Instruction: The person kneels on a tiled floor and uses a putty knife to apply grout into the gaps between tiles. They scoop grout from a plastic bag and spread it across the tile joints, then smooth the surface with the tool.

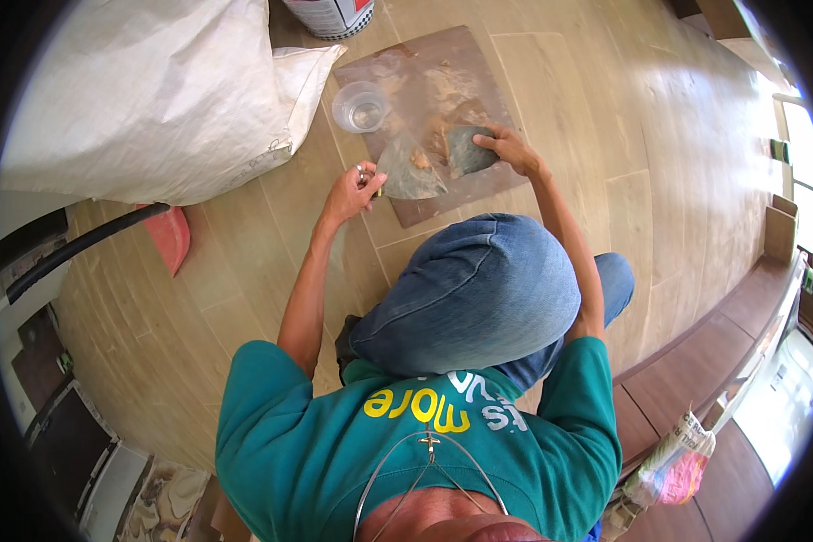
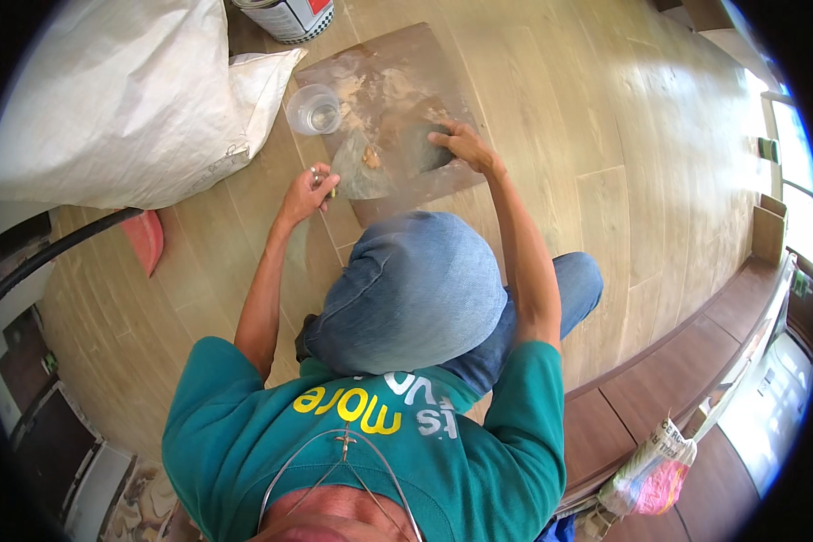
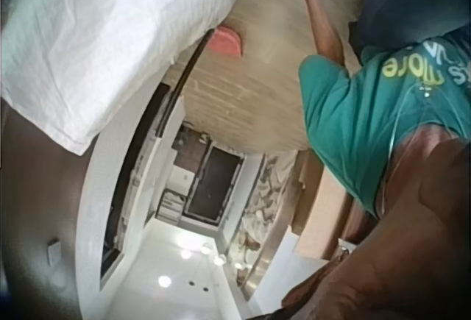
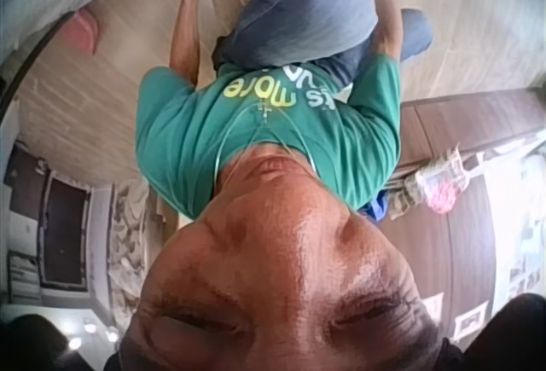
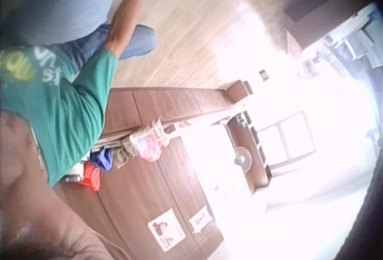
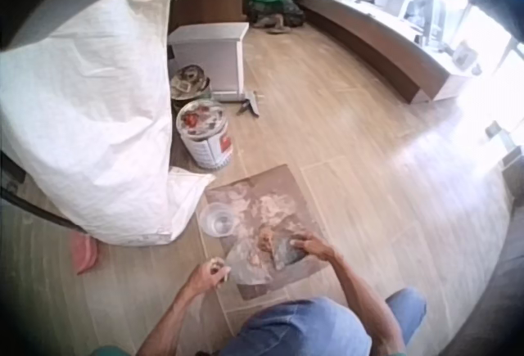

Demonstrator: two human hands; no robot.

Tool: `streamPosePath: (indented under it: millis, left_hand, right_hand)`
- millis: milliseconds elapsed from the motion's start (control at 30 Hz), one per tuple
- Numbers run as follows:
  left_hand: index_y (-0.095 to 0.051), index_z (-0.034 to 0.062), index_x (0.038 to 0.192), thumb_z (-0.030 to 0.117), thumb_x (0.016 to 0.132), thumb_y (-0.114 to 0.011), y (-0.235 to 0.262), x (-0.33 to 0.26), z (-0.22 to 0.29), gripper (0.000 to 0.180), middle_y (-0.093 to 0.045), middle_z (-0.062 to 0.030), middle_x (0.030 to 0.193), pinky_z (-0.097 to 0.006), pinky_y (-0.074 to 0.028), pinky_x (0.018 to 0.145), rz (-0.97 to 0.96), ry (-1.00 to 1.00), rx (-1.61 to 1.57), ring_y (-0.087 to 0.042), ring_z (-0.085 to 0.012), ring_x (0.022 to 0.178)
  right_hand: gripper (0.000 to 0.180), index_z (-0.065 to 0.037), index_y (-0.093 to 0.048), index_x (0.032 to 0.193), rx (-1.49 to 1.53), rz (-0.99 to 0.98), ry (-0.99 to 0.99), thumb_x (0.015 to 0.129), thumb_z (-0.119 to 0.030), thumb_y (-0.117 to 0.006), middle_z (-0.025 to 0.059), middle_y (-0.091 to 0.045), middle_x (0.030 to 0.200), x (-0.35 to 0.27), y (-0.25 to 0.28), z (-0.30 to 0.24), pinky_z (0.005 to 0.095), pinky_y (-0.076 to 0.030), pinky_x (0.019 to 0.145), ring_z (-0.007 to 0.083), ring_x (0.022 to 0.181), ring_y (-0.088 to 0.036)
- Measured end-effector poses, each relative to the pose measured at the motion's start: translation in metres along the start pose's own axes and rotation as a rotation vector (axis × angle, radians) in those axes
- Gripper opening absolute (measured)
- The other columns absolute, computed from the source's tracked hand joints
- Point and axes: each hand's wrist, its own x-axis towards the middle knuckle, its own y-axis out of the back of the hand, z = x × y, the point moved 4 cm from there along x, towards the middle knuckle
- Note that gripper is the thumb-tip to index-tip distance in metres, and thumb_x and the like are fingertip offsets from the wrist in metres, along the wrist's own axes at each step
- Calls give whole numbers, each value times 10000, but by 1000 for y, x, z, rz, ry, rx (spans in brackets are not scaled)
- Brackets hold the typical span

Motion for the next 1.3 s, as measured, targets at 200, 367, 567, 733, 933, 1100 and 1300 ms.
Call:
streamPosePath:
  millis: [200, 367, 567, 733, 933, 1100, 1300]
  left_hand:
    - [-606, 17, 1007, 314, 978, -682, -12, 14, 13, 308, -576, -2, 679, -261, -436, 476, -37, -19, 30, -528, -83, 515]
    - [-614, 46, 1035, 297, 999, -663, -13, 25, 35, 258, -589, 3, 744, -240, -474, 500, -83, -8, 91, -550, -78, 590]
    - [-642, -8, 1153, 379, 952, -709, -14, 22, 16, 441, -734, -118, 888, -332, -561, 569, 6, -15, -8, -664, -152, 626]
    - [-635, -32, 1130, 361, 958, -691, -20, 11, 44, 433, -723, -98, 804, -301, -523, 524, -79, -138, -19, -649, -142, 529]
    - [-636, -31, 1144, 394, 951, -690, -10, -13, 50, 470, -724, -96, 788, -292, -524, 533, -9, -161, -37, -647, -139, 519]
    - [-647, 25, 1120, 365, 967, -691, -20, 9, 39, 376, -701, -68, 842, -284, -525, 513, 3, -175, -324, -647, -108, 630]
    - [-599, 22, 1102, 284, 1012, -650, -6, 4, 59, 281, -563, 18, 749, -231, -448, 484, -28, -114, 70, -549, -52, 643]
  right_hand:
    - [354, -5, -646, 1292, -200, 40, 239, 997, -198, -614, 107, -730, 1084, -37, 7, -43, 342, -514, 896, 189, 984, -661]
    - [275, -36, -678, 1244, -486, 191, 486, 1005, -155, -612, 127, -740, 1022, -68, -6, -74, 349, -542, 833, 234, 910, -697]
    - [549, -200, -711, 1281, -978, 393, 842, 833, 86, -571, 106, -693, 1239, -94, -62, -65, 435, -510, 967, 310, 1154, -642]
    - [508, -134, -719, 1263, -1033, 501, 998, 862, 131, -556, 131, -693, 1245, -99, -50, -35, 420, -497, 1001, 309, 1170, -649]
    - [407, -83, -700, 1282, -735, 531, 832, 944, 92, -555, 157, -689, 1252, -96, -42, -46, 415, -500, 995, 310, 1165, -650]
    - [408, -110, -729, 1240, -718, 518, 841, 923, 62, -538, 158, -708, 1204, -94, -49, -68, 409, -507, 977, 333, 1123, -657]
    - [361, -41, -689, 1235, -218, 294, 572, 1019, -319, -607, 123, -727, 1073, -90, 10, -72, 366, -525, 893, 224, 979, -673]
